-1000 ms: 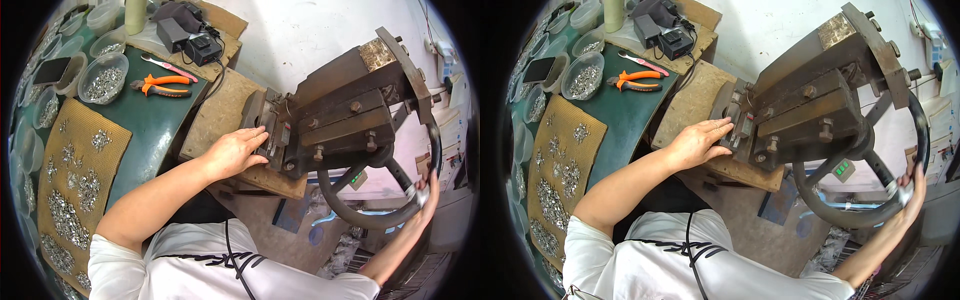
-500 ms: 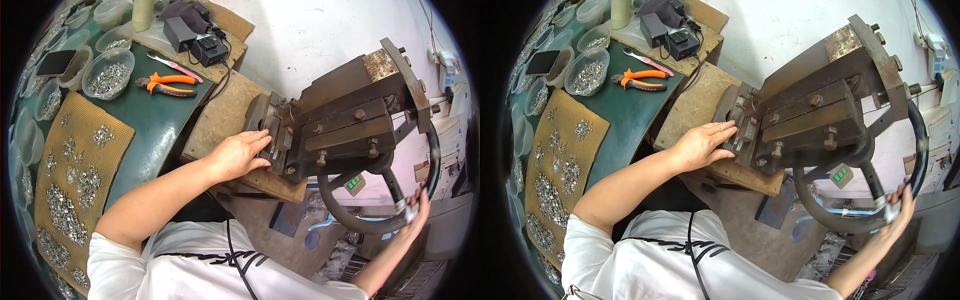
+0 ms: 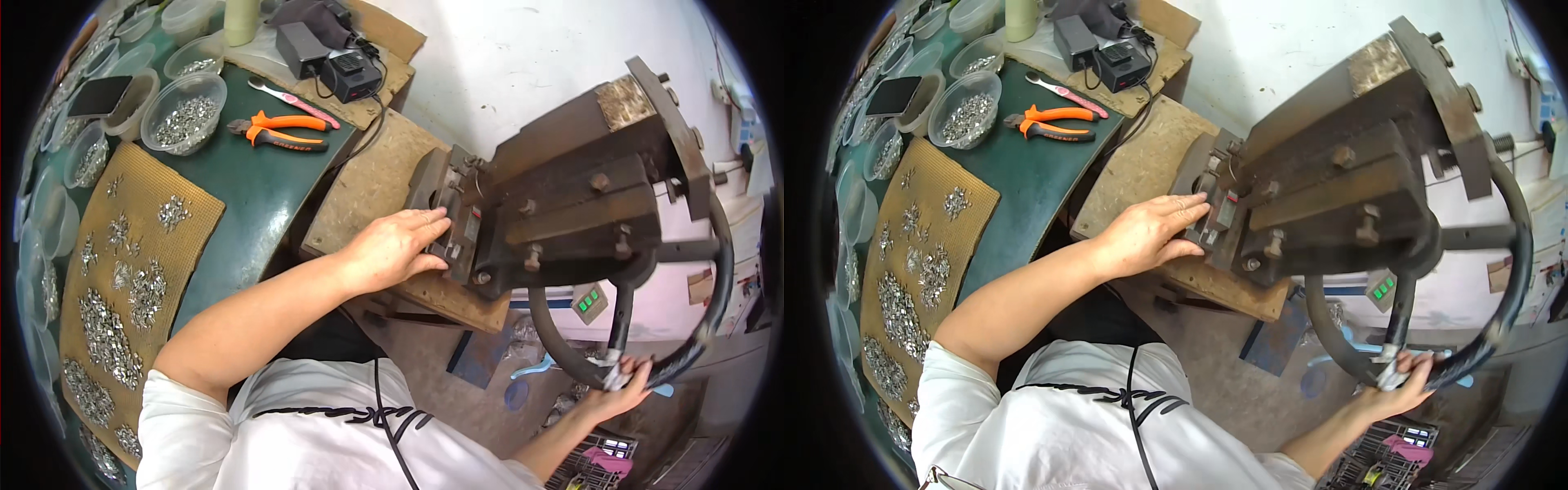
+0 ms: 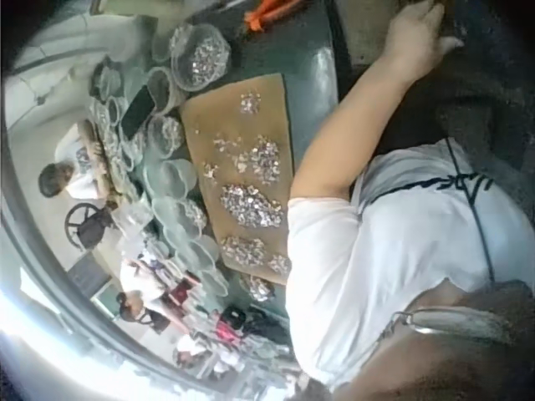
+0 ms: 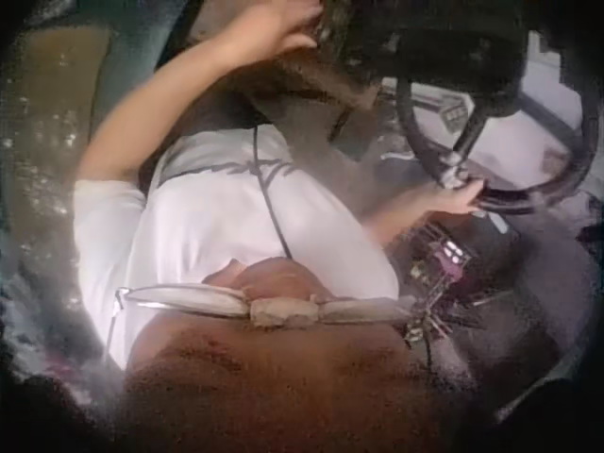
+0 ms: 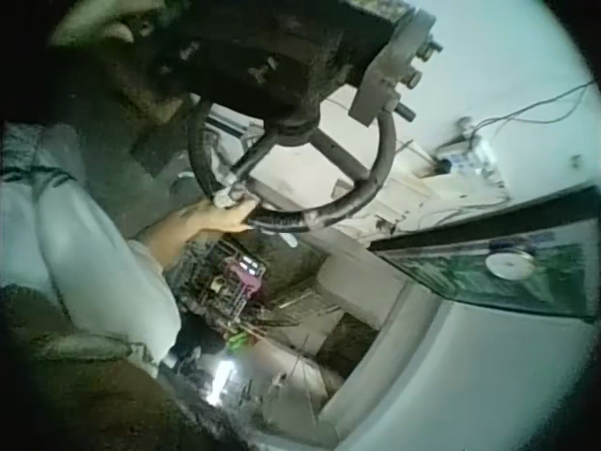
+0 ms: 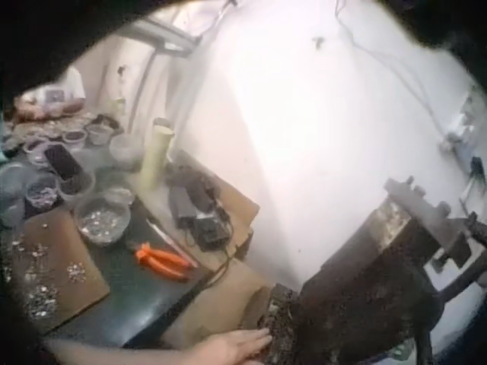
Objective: The person places small metal components into a metal mold by hand, closes the mold, and inserts it into a press machine. The person turns the wheel of the press machine by hand, removes the mold, and places more metal components into the mold.
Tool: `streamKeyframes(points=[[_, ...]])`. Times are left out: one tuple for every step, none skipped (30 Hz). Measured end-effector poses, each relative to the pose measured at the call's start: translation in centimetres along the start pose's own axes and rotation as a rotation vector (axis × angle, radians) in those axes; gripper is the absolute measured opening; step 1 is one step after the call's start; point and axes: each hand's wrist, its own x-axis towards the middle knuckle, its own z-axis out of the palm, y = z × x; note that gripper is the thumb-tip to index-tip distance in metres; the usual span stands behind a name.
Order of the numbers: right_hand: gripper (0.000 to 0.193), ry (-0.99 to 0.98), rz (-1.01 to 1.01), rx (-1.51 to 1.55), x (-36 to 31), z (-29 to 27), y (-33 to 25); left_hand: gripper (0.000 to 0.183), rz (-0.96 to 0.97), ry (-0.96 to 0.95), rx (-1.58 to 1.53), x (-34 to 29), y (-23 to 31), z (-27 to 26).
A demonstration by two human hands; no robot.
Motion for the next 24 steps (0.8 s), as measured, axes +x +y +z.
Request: streamKeyframes(points=[[0.016, -0.123, 0.039, 0.026, 1.9, 0.1, -0.4, 0.064, -0.035, -0.008, 0.007, 0.1, 0.4, -0.4], [0.019, -0.092, 0.087, -0.008, 2.9, 0.4, -1.1, 0.063, -0.071, -0.015, 0.013, 0.1, 0.8, -0.7], [0.021, -0.142, 0.11, -0.013, 3.9, 0.5, -2.0, 0.069, -0.088, -0.043, 0.006, 0.1, 0.9, -0.6], [0.023, -0.185, 0.134, -0.021, 4.9, 0.3, -2.9, 0.069, -0.084, -0.039, 0.005, 0.1, 1.3, -0.6], [0.023, -0.186, 0.127, -0.019, 5.3, 0.4, -3.7, 0.072, -0.104, -0.044, -0.001, 0.2, 1.8, -0.6], [0.026, -0.19, 0.138, -0.008, 5.6, 0.8, -4.4, 0.076, -0.125, -0.048, -0.008, 0.3, 2.2, -0.5], [0.03, -0.2, 0.155, 0.011, 5.8, 1.0, -4.6, 0.08, -0.082, 0.05, 0.015, 0.4, 2.6, -0.2], [0.03, -0.207, 0.154, 0.018, 6.0, 0.7, -4.6, 0.08, -0.085, 0.058, 0.021, 0.5, 3.2, 0.1], [0.032, -0.237, 0.163, 0.028, 6.2, 0.3, -4.6, 0.078, -0.114, 0.068, 0.083, 0.6, 3.8, 0.3], [0.034, -0.265, 0.174, 0.035, 6.2, 0.0, -4.6, 0.076, -0.143, 0.074, 0.144, 0.8, 4.5, 0.3], [0.032, -0.181, 0.17, -0.016, 5.2, 0.8, -5.0, 0.061, -0.106, 0.169, 0.22, 0.9, 4.5, 0.7], [0.045, -0.233, 0.162, -0.058, 5.4, -0.3, -4.7, 0.061, -0.108, 0.172, 0.224, 0.7, 4.7, 0.4], [0.051, -0.199, 0.132, -0.15, 4.8, 0.3, -5.1, 0.052, -0.139, 0.091, 0.269, 0.7, 4.8, 0.3], [0.057, -0.166, 0.104, -0.241, 4.0, 1.0, -5.5, 0.043, -0.171, 0.009, 0.316, 0.6, 4.9, 0.0], [0.057, -0.169, 0.109, -0.233, 3.5, 1.0, -5.8, 0.043, -0.176, 0.01, 0.324, 0.2, 4.6, -0.2], [0.059, -0.163, -0.301, -0.601, 3.0, 1.1, -5.8, 0.038, -0.148, 0.083, 0.321, -0.8, 3.9, -0.8], [0.062, -0.143, -0.721, -0.955, 2.0, 2.1, -6.2, 0.035, -0.117, 0.151, 0.32, -1.6, 3.6, -1.5], [0.061, -0.088, -0.72, -0.836, 0.3, 3.4, -6.8, 0.035, -0.139, 0.15, 0.342, -2.7, 3.6, -2.5], [0.058, -0.113, -0.824, -0.65, -1.0, 4.4, -6.6, 0.033, -0.165, 0.116, 0.317, -4.2, 4.1, -4.3], [0.055, -0.126, -0.915, -0.459, -2.2, 5.2, -6.3, 0.032, -0.19, 0.079, 0.295, -5.6, 4.9, -6.2], [0.05, -0.19, -0.907, -0.192, -4.0, 6.7, -5.8, 0.032, -0.274, 0.06, 0.243, -7.4, 6.1, -8.0], [0.057, -0.258, -0.863, -0.055, -5.6, 8.0, -4.6, 0.032, -0.319, 0.059, 0.283, -9.5, 7.5, -9.8], [0.053, -0.485, -0.725, 0.079, -8.2, 10.1, -3.5, 0.033, -0.419, 0.088, 0.249, -12.2, 9.1, -11.6], [0.049, -0.701, -0.595, 0.201, -11.2, 11.9, -3.5, 0.033, -0.503, 0.113, 0.203, -14.3, 11.1, -13.3]])
